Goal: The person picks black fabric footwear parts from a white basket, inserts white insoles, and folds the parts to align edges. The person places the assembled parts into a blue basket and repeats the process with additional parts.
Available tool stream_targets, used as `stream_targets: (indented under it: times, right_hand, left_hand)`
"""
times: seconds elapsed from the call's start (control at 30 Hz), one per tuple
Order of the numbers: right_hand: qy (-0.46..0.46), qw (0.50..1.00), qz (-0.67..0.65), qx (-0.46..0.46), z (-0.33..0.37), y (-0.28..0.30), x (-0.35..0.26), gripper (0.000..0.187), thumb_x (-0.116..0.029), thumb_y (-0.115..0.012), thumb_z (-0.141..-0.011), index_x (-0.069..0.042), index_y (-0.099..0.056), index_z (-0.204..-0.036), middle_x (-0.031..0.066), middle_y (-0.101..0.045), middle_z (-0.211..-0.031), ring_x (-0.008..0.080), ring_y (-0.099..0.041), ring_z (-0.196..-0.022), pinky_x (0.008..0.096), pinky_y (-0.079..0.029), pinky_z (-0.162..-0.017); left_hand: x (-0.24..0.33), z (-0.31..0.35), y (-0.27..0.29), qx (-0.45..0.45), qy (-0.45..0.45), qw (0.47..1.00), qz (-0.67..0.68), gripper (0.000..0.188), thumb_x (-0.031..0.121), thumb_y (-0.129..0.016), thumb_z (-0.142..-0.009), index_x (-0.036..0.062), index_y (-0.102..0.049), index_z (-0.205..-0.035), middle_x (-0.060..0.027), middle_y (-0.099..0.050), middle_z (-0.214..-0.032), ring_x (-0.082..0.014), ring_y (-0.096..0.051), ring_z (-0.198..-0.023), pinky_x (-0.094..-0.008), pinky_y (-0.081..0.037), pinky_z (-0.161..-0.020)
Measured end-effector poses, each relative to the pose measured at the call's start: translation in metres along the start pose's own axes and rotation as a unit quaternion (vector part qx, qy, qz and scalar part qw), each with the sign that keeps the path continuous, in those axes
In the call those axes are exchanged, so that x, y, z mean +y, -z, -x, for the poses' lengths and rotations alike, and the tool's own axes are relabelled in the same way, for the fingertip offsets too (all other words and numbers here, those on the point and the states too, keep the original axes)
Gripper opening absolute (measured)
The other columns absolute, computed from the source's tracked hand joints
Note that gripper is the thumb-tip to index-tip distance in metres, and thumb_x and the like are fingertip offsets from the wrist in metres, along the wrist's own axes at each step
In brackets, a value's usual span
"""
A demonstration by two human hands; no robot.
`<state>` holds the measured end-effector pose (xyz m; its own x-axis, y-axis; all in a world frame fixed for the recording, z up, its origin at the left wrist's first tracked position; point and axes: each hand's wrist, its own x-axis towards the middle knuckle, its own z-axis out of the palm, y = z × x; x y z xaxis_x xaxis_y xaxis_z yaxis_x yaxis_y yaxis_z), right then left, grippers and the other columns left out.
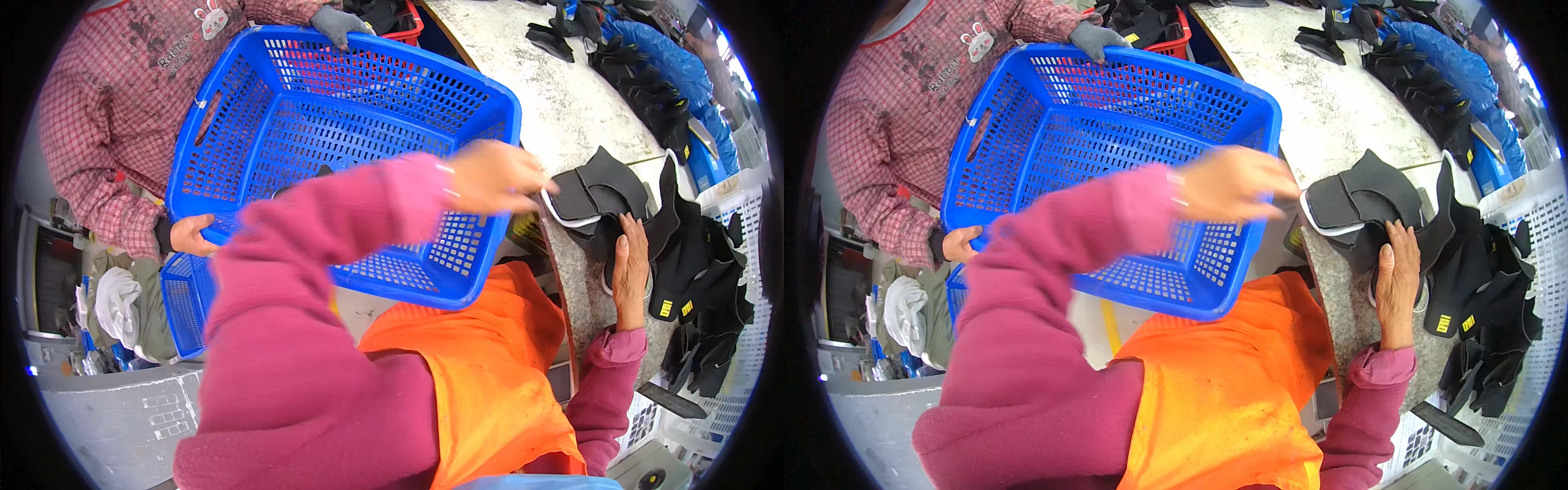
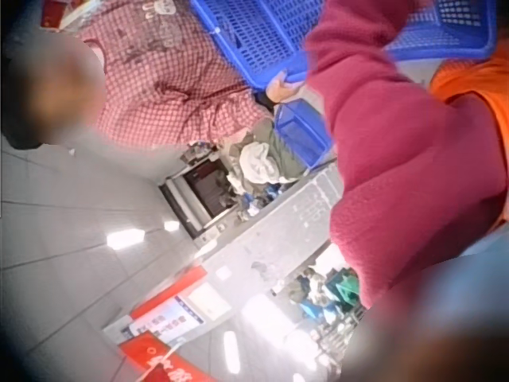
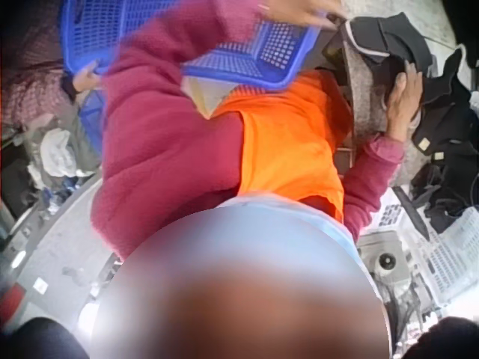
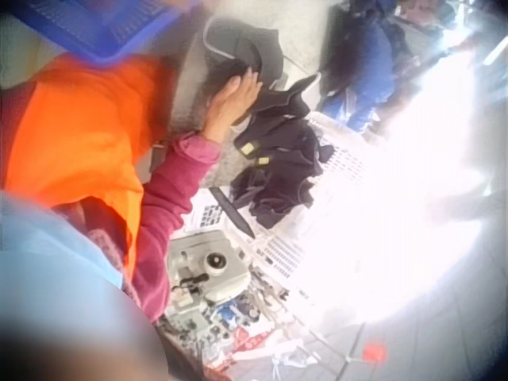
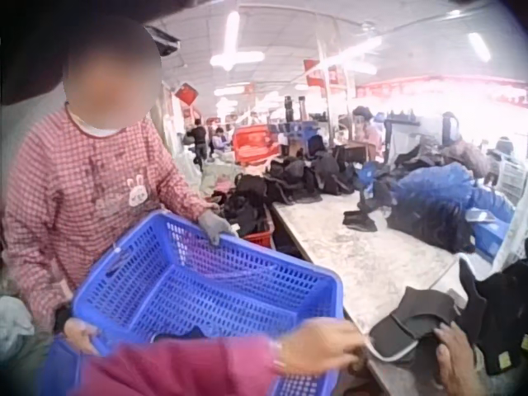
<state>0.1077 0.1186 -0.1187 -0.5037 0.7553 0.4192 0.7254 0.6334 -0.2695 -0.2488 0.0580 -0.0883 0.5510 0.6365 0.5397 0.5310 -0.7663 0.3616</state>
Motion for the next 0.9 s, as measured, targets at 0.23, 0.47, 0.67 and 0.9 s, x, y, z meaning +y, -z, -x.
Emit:
stream_targets:
  times: [0.23, 0.47, 0.67, 0.9]
  right_hand:
    - [-0.001, 1.000, 0.002, 0.001, 0.006, 0.004, -0.001, 0.042, -0.030, -0.039, -0.105, -0.004, -0.052, -0.136, 0.0170, -0.052, -0.139, 0.0320, -0.042, -0.135, 0.0373, -0.030, -0.112]
    - [0.016, 0.999, -0.032, 0.021, 0.010, 0.013, -0.021, 0.038, -0.019, -0.048, -0.099, -0.002, -0.053, -0.132, 0.0223, -0.051, -0.136, 0.0373, -0.044, -0.131, 0.0409, -0.033, -0.110]
    - [-0.028, 0.998, -0.047, 0.021, 0.009, 0.017, -0.027, 0.039, -0.023, -0.050, -0.100, -0.003, -0.053, -0.133, 0.0225, -0.051, -0.137, 0.0372, -0.044, -0.132, 0.0402, -0.033, -0.110]
    - [-0.010, 0.998, -0.047, 0.029, 0.004, 0.028, -0.029, 0.038, -0.021, -0.051, -0.099, -0.002, -0.053, -0.132, 0.0209, -0.052, -0.135, 0.0363, -0.047, -0.130, 0.0387, -0.035, -0.108]
  left_hand:
    - [-0.017, 0.233, 0.110, -0.359, 0.583, 0.694, -0.223, 0.138, 0.050, -0.091, -0.048, 0.0227, -0.009, -0.156, -0.0268, -0.022, -0.154, -0.0469, -0.027, -0.140, -0.0555, -0.032, -0.110]
    - [-0.036, 0.308, 0.062, -0.414, 0.593, 0.623, -0.297, 0.147, 0.044, -0.096, -0.036, 0.0435, -0.007, -0.153, -0.0238, -0.009, -0.159, -0.0499, -0.027, -0.140, -0.0695, -0.023, -0.108]
    - [-0.055, 0.333, 0.037, -0.459, 0.557, 0.604, -0.338, 0.083, 0.033, -0.084, -0.065, 0.0380, -0.047, -0.139, -0.0187, -0.032, -0.149, -0.0404, -0.044, -0.130, -0.0554, -0.037, -0.102]
    - [-0.059, 0.327, 0.085, -0.291, 0.607, 0.593, -0.443, 0.035, 0.019, -0.060, -0.084, 0.0269, -0.068, -0.118, -0.0106, -0.050, -0.130, -0.0299, -0.058, -0.113, -0.0514, -0.042, -0.095]
